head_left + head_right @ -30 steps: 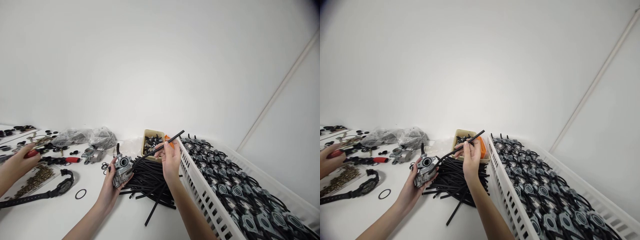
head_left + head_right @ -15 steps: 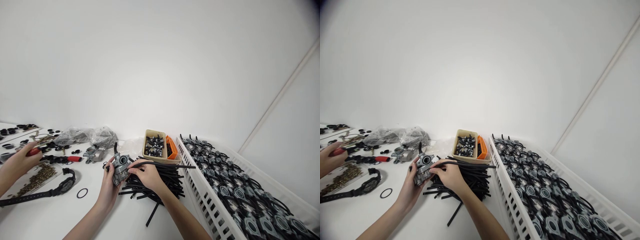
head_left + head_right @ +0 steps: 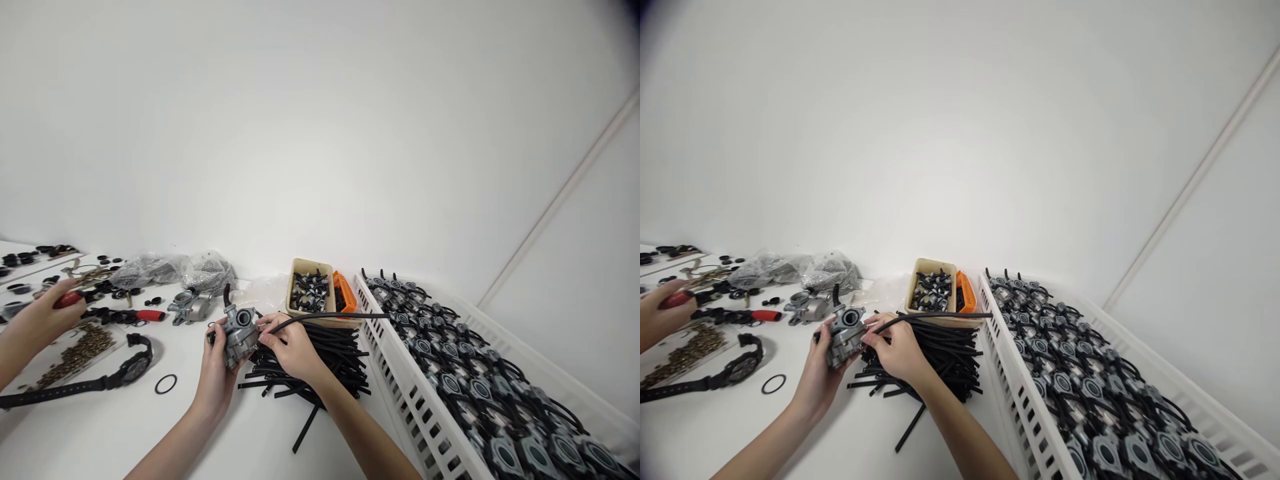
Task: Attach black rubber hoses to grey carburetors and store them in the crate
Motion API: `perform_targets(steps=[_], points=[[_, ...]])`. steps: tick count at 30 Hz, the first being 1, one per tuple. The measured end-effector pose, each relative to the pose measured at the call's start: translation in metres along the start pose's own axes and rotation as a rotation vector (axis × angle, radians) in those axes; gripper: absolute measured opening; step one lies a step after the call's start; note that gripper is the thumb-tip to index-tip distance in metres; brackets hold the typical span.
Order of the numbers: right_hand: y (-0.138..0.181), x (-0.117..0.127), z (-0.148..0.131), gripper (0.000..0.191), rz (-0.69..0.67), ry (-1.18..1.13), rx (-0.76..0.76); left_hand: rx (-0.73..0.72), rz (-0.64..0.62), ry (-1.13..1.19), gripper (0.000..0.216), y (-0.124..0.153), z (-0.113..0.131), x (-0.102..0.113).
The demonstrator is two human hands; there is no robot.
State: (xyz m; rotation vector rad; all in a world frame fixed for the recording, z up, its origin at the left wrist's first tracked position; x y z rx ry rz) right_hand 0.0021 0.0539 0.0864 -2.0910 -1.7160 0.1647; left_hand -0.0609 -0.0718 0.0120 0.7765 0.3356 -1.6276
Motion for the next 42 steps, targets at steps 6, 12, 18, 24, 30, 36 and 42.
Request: perform_targets(steps=[6,12,18,24,30,36,42], points=[[0.001,-0.005,0.013,0.012,-0.010,-0.086,-0.026,-0.009,-0.016,0.003,0.022,-0.003,-0.004,0.001],[0.002,-0.009,0.025,0.015,-0.045,-0.170,-0.040,-0.004,0.027,-0.001,0.021,-0.002,-0.003,0.004],[0.003,-0.013,0.027,0.020,-0.066,-0.202,-0.059,-0.011,0.047,0.003,0.020,-0.005,-0.004,0.006],[0.003,-0.017,0.031,0.028,-0.039,-0.226,-0.093,-0.034,0.096,-0.042,0.019,-0.005,-0.006,0.009],[0.004,-0.019,0.044,0.027,-0.023,-0.206,-0.094,-0.083,0.165,-0.061,0.015,-0.004,-0.007,0.016],[0.008,-0.024,0.047,0.025,-0.040,-0.191,-0.100,-0.110,0.130,-0.084,0.029,-0.001,-0.008,0.017],[0.004,-0.017,0.034,0.022,0.088,-0.264,-0.059,-0.109,-0.003,-0.061,0.035,0.001,-0.004,0.007]])
Point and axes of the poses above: each hand's wrist, its own y-axis away from the middle knuckle, its own x-axis out of the back of the hand, z = x × y, the point moved 6 cm from there along -y, towards the middle knuckle, and after that the axes turned 3 degrees about -y, right-handed, at the moved point
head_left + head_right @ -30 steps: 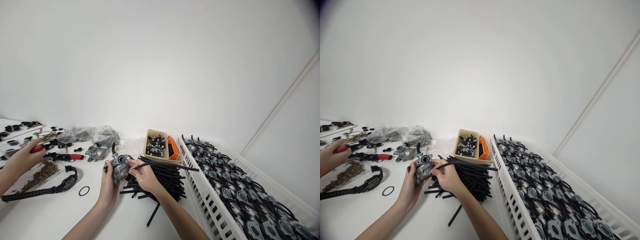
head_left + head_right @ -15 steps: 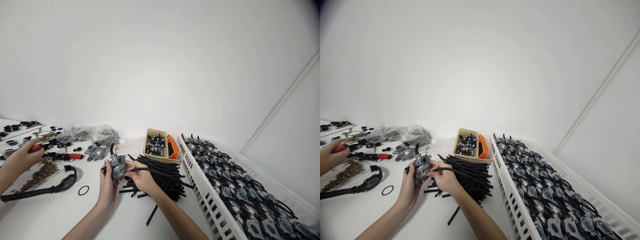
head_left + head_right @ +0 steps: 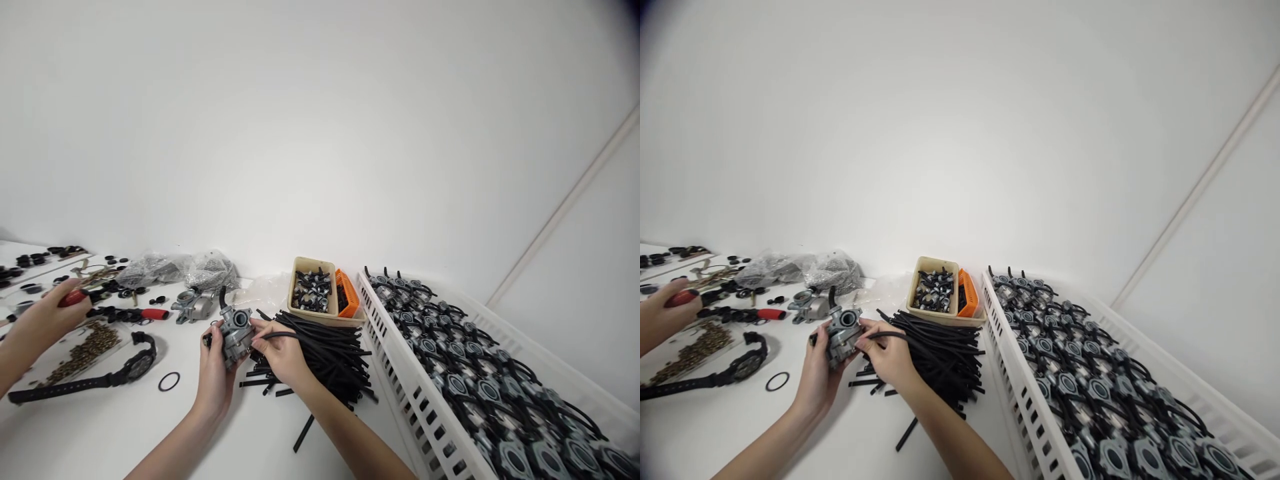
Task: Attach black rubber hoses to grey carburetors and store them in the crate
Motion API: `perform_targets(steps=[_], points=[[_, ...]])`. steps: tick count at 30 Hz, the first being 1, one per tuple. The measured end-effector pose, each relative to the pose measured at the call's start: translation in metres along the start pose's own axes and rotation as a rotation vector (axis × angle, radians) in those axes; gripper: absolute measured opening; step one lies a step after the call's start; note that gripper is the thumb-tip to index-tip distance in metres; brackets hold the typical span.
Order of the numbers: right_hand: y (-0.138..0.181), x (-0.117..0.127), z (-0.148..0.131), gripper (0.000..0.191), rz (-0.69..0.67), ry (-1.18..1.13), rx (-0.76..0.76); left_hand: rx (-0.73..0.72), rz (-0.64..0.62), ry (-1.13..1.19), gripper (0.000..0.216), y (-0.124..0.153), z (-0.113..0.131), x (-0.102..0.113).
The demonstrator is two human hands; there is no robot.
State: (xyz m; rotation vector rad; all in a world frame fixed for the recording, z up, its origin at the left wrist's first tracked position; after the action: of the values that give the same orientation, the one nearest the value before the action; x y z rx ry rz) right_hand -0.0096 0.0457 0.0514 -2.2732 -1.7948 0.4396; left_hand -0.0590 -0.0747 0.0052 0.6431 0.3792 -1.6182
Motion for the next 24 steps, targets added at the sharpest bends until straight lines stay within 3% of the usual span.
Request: perform_targets(steps=[6,10,15,19,24], points=[[0.005,0.010,-0.002,0.053,0.345,-0.220,-0.084,0.050,-0.068,0.046,0.032,0.006,-0.003,-0.008],[0.013,0.010,-0.007,0.058,0.436,-0.185,-0.041,0.048,-0.032,0.016,0.035,0.007,-0.003,-0.005],[0.012,0.008,-0.010,0.056,0.336,0.024,-0.037,0.042,-0.067,0.028,0.042,0.008,-0.002,-0.006],[0.008,0.003,-0.009,0.054,0.209,0.041,-0.051,0.057,-0.090,0.056,0.047,0.007,0.000,-0.008],[0.004,-0.005,-0.014,0.076,0.042,-0.053,-0.064,0.089,-0.122,0.080,0.052,0.007,0.001,-0.010]])
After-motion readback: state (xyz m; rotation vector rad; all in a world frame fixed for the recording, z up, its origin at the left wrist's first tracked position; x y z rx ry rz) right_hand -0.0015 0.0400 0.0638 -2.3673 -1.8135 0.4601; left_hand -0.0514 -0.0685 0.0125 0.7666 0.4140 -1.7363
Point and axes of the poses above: each hand's wrist, its own y-axis away from the middle knuckle, its own x-axis out of the back of the hand, z = x × y, the point moved 6 cm from there along -y, towards the middle knuckle, and after that the axes turned 3 degrees about -y, right-handed, at the moved point
